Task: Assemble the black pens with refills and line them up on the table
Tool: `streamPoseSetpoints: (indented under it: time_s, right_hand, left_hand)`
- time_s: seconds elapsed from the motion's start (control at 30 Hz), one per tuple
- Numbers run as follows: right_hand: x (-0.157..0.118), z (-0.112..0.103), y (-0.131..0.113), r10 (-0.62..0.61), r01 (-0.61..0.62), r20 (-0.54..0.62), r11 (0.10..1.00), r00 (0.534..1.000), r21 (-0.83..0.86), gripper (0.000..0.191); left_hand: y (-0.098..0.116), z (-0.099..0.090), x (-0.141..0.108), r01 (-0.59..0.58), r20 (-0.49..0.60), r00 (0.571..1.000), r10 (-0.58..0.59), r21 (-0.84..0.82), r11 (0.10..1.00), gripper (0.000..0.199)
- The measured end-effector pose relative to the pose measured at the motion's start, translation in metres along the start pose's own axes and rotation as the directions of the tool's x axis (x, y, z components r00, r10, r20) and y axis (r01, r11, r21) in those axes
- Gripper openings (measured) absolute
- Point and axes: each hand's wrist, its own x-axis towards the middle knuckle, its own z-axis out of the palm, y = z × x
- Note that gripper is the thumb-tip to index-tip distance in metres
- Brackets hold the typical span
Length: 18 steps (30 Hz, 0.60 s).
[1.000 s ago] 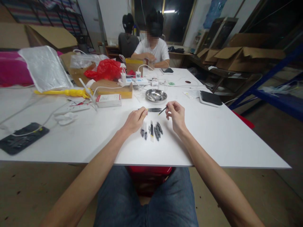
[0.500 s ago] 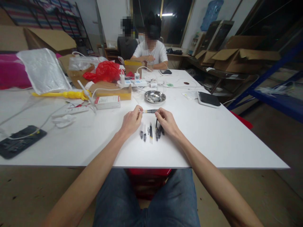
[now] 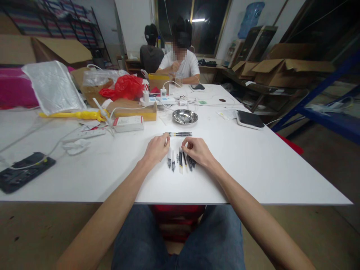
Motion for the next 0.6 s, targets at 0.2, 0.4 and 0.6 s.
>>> streamPoseSetpoints:
  time_s: [0.2,0.4,0.6]
  right_hand:
    - [0.008,-0.005,0.016,0.014,-0.017,-0.205,1.000,0.979,-0.013,0.014]
    - [0.035,-0.003,0.051,-0.102,0.080,-0.190,0.989,0.976,-0.122,0.018]
    - [0.050,-0.002,0.058,-0.238,0.214,-0.119,0.959,0.964,-0.184,0.007]
  left_hand:
    - [0.002,0.002,0.000,-0.035,-0.038,0.999,0.031,-0.093,0.995,0.019]
    - [0.003,0.002,0.001,-0.064,-0.040,0.997,0.059,-0.149,0.987,0.020]
    - [0.001,0.002,0.000,-0.050,-0.042,0.998,0.043,-0.180,0.982,0.020]
